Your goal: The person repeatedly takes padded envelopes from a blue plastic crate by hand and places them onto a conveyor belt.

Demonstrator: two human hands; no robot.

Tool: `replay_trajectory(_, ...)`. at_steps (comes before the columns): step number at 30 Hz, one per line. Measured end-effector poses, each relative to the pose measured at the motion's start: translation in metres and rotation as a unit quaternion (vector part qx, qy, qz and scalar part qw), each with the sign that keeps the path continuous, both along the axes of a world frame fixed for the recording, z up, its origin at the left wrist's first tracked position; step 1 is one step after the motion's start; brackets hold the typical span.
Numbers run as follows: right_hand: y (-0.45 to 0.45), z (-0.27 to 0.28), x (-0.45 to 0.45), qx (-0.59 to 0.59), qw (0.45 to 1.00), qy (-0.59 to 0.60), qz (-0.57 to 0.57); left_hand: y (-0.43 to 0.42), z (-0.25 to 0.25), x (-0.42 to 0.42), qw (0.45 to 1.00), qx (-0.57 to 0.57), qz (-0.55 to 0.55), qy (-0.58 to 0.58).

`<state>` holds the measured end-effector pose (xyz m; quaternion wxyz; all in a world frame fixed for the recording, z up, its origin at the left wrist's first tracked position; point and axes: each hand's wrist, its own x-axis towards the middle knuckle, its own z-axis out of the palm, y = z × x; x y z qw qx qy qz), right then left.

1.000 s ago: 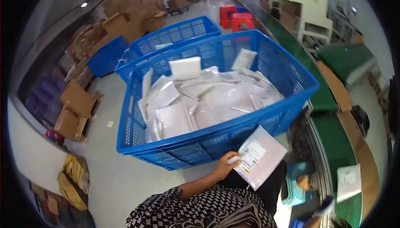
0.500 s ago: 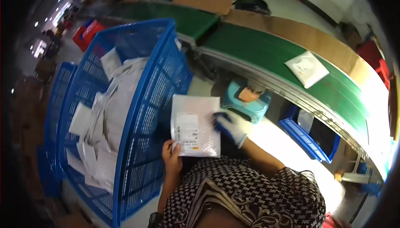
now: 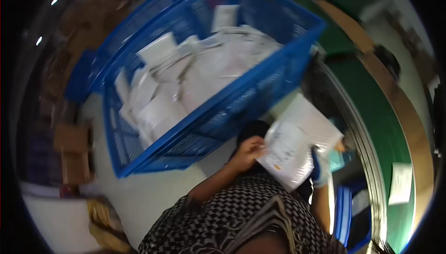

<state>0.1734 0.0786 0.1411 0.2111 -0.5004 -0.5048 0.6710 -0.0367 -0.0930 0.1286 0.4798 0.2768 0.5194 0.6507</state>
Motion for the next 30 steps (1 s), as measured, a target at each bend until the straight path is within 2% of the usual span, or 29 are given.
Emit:
replay_trajectory(1,0.014,0.003,0.002,0.044,0.998,-0.025,-0.034,0.009,0.008,0.004,0.999,0.004,0.016,0.039)
replay_trajectory(2,0.028,0.026,-0.006,0.122,0.992,-0.042,-0.02,0.015,0.03,0.003,0.997,0.009,0.021,0.075)
replay_trajectory(3,0.051,0.034,0.003,0.065,0.99,0.09,-0.09,0.015,0.047,-0.002,0.996,0.014,0.043,0.081)
replay_trajectory(4,0.08,0.036,0.019,0.003,0.964,0.214,-0.158,0.013,0.064,-0.009,0.99,0.028,0.045,0.131)
replay_trajectory(6,0.15,0.031,0.05,0.102,0.943,0.219,-0.229,0.001,0.095,-0.029,0.971,0.05,0.045,0.229)
replay_trajectory(7,0.175,0.045,0.061,-0.017,0.915,0.294,-0.275,-0.009,0.11,-0.043,0.958,0.054,0.048,0.278)
replay_trajectory(8,0.182,0.047,0.049,-0.022,0.921,0.296,-0.254,-0.022,0.125,-0.06,0.937,0.028,0.064,0.341)
replay_trajectory(10,0.194,0.048,0.02,0.043,0.972,0.199,-0.117,-0.051,0.155,-0.095,0.872,-0.052,0.121,0.471)
replay_trajectory(12,0.202,0.044,-0.003,0.112,0.989,0.096,0.013,-0.08,0.165,-0.14,0.814,-0.108,0.199,0.535)
replay_trajectory(14,0.198,0.034,-0.01,0.176,0.977,-0.015,0.123,-0.109,0.156,-0.204,0.787,-0.15,0.219,0.557)
replay_trajectory(15,0.177,0.048,-0.039,0.171,0.977,-0.018,0.126,-0.121,0.152,-0.229,0.771,-0.183,0.236,0.562)
replay_trajectory(17,0.128,0.077,-0.132,0.265,0.939,0.087,0.2,-0.15,0.113,-0.279,0.728,-0.321,0.239,0.557)
replay_trajectory(18,0.102,0.094,-0.169,0.315,0.91,0.11,0.245,-0.151,0.102,-0.283,0.726,-0.322,0.24,0.559)
replay_trajectory(19,0.078,0.109,-0.202,0.342,0.892,0.118,0.272,-0.149,0.09,-0.284,0.693,-0.329,0.224,0.601)
replay_trajectory(21,0.047,0.132,-0.256,0.52,0.75,0.163,0.374,-0.138,0.067,-0.279,0.623,-0.343,0.188,0.677)
replay_trajectory(22,0.03,0.138,-0.279,0.534,0.725,0.195,0.388,-0.134,0.058,-0.277,0.589,-0.35,0.168,0.709)
replay_trajectory(23,0.018,0.131,-0.298,0.548,0.713,0.162,0.407,-0.131,0.054,-0.279,0.592,-0.354,0.165,0.705)
replay_trajectory(25,0.006,0.124,-0.316,0.561,0.697,0.132,0.427,-0.125,0.052,-0.289,0.565,-0.29,0.077,0.769)
replay_trajectory(27,0.002,0.128,-0.317,0.55,0.696,-0.062,0.457,-0.12,0.049,-0.294,0.531,-0.219,-0.015,0.818)
replay_trajectory(28,0.0,0.125,-0.318,0.545,0.699,-0.067,0.458,-0.116,0.046,-0.292,0.536,-0.218,-0.021,0.816)
replay_trajectory(30,0.002,0.123,-0.32,0.553,0.687,-0.082,0.465,-0.096,0.039,-0.29,0.572,-0.22,-0.106,0.783)
